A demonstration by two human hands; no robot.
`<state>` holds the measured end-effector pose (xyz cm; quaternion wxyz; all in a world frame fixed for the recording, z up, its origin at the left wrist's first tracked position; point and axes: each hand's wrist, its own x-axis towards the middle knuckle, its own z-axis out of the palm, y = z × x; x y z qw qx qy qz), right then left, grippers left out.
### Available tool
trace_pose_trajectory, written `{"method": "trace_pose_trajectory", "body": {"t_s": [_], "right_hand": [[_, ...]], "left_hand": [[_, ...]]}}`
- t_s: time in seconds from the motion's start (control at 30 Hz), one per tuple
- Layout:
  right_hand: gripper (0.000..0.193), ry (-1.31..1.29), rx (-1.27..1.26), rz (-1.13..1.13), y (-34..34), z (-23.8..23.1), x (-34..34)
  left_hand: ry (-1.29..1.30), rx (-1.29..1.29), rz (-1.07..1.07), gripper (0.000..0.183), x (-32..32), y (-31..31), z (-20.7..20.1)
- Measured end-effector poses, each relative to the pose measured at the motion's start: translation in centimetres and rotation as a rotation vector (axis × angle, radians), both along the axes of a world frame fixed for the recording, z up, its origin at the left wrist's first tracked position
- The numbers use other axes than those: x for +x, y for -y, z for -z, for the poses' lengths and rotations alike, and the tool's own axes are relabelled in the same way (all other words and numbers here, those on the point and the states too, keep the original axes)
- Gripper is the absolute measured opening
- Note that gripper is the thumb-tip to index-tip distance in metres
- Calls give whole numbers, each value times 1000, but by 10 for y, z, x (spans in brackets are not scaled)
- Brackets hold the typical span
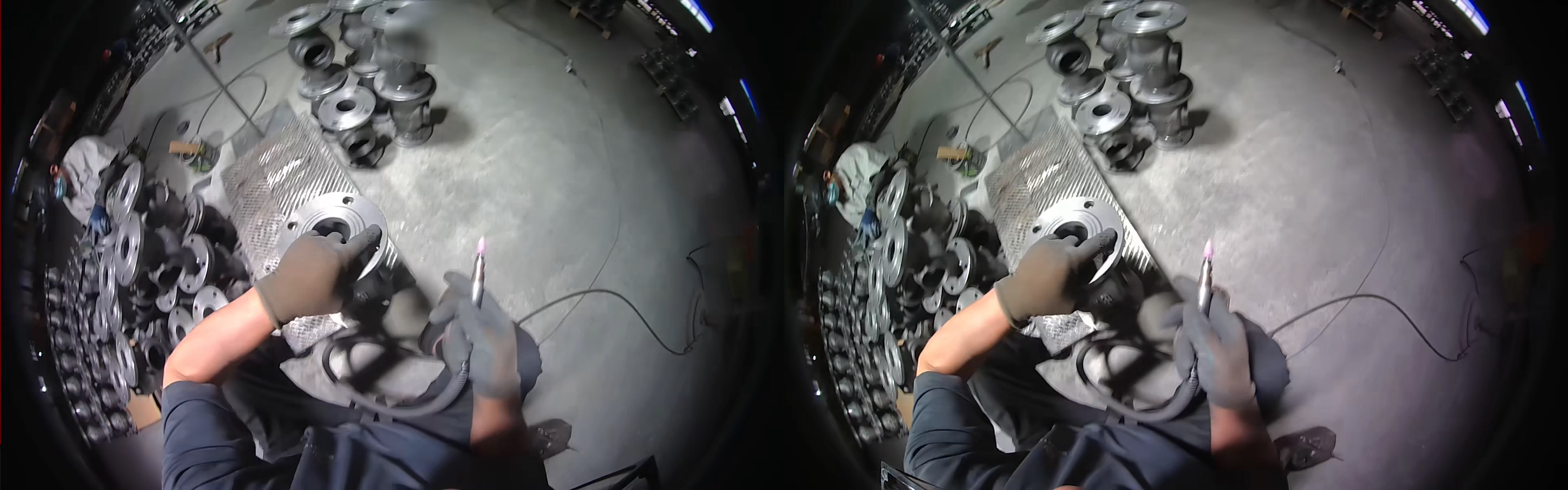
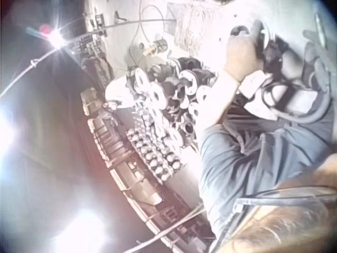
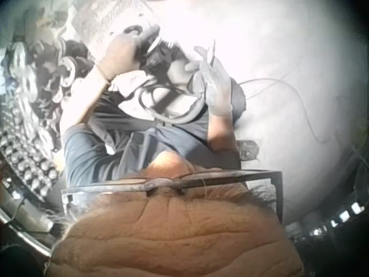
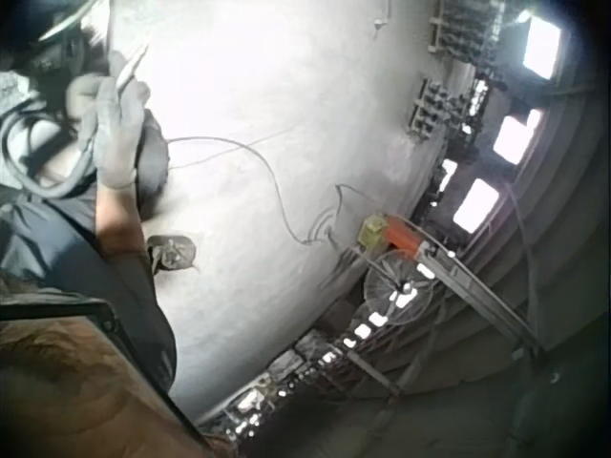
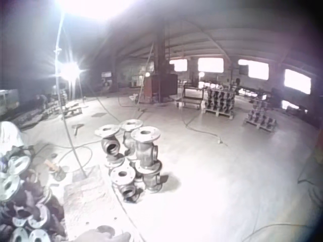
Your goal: Using a handheld die grinder to smooth and finish metal flanges before stacking them on a pallet.
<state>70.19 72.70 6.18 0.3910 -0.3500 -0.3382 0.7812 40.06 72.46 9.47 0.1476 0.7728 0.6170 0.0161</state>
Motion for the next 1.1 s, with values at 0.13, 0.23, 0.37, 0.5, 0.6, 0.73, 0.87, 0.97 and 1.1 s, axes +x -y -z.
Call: {"method": "trace_pose_trajectory", "body": {"t_s": [0.13,0.23,0.37,0.5,0.6,0.73,0.87,0.97,1.1], "right_hand": [[49,67,-18,-26,11,2,-6],[52,97,19,-87,11,7,-16],[55,183,159,-168,27,16,-45],[56,422,243,-272,36,25,-68],[58,620,186,-273,33,30,-78],[53,685,187,-195,25,34,-92],[52,694,210,-183,20,29,-111],[52,715,215,-167,18,23,-122],[52,699,193,-162,20,24,-127]], "left_hand": [[-62,159,131,95,-17,80,22],[7,273,75,91,-26,125,36],[40,314,13,80,-37,157,45],[325,437,-93,88,-55,179,43],[589,686,-641,65,-63,191,54],[1135,313,-1224,50,-67,188,85],[1643,81,-1075,49,-57,176,99],[1735,56,-988,45,-49,175,97],[1550,-42,-893,36,-41,188,90]]}}
